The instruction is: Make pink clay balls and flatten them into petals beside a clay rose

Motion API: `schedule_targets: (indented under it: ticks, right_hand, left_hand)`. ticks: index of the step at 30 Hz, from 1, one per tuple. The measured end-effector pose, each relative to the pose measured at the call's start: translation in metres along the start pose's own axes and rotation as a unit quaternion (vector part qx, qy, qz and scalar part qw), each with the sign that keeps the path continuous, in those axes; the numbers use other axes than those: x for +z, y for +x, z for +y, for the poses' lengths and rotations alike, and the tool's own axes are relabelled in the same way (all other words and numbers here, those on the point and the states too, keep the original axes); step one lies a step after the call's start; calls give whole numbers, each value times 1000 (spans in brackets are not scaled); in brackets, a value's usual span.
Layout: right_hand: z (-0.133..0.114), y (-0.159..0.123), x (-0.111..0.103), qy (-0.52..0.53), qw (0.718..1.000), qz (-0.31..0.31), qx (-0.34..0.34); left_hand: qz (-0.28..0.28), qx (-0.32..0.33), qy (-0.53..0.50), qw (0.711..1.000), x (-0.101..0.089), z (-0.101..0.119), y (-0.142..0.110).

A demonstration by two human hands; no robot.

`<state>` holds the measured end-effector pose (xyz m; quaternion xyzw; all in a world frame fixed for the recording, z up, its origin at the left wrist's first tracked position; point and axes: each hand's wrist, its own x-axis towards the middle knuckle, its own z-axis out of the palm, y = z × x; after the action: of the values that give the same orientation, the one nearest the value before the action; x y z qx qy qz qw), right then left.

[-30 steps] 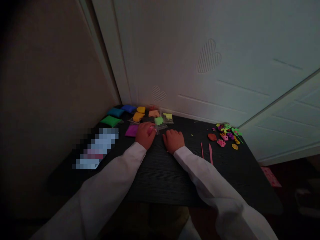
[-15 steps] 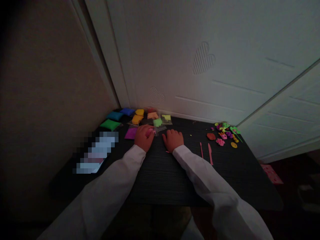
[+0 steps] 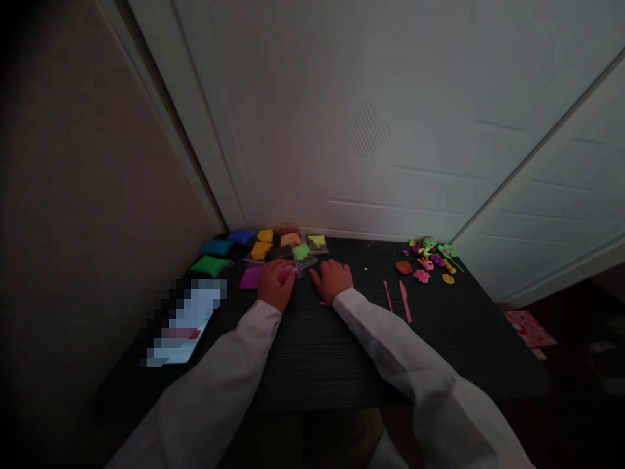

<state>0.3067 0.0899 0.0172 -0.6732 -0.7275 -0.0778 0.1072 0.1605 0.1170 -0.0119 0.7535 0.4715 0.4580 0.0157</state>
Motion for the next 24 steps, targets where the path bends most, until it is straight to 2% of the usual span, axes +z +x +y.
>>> schedule_targets:
  ticks: [3, 6, 9, 13, 15, 17, 21, 24]
  right_hand:
    - [22, 8, -15, 31, 999, 24, 32]
    - [61, -7, -37, 51, 996, 41, 67]
    - [108, -45, -48, 48, 992, 24, 112]
    - [149, -105, -38, 24, 983, -35, 181]
    - [157, -123, -30, 15, 978, -53, 199]
    - [159, -128, -25, 11, 975, -71, 210]
    - [160, -114, -25, 7, 965, -120, 232]
    - [162, -106, -31, -5, 955, -134, 263]
  left_hand:
    - [-26, 25, 4, 999, -2, 2, -2]
    - [-93, 81, -3, 992, -4, 11, -5]
    - [-178, 147, -14, 973, -5, 25, -9]
    - [-250, 187, -9, 950, -3, 38, -15]
    - [-269, 187, 2, 945, 0, 40, -17]
    - [-283, 184, 16, 941, 3, 39, -18]
    - [-300, 181, 35, 936, 6, 38, -17]
    - [-298, 172, 40, 938, 4, 39, -17]
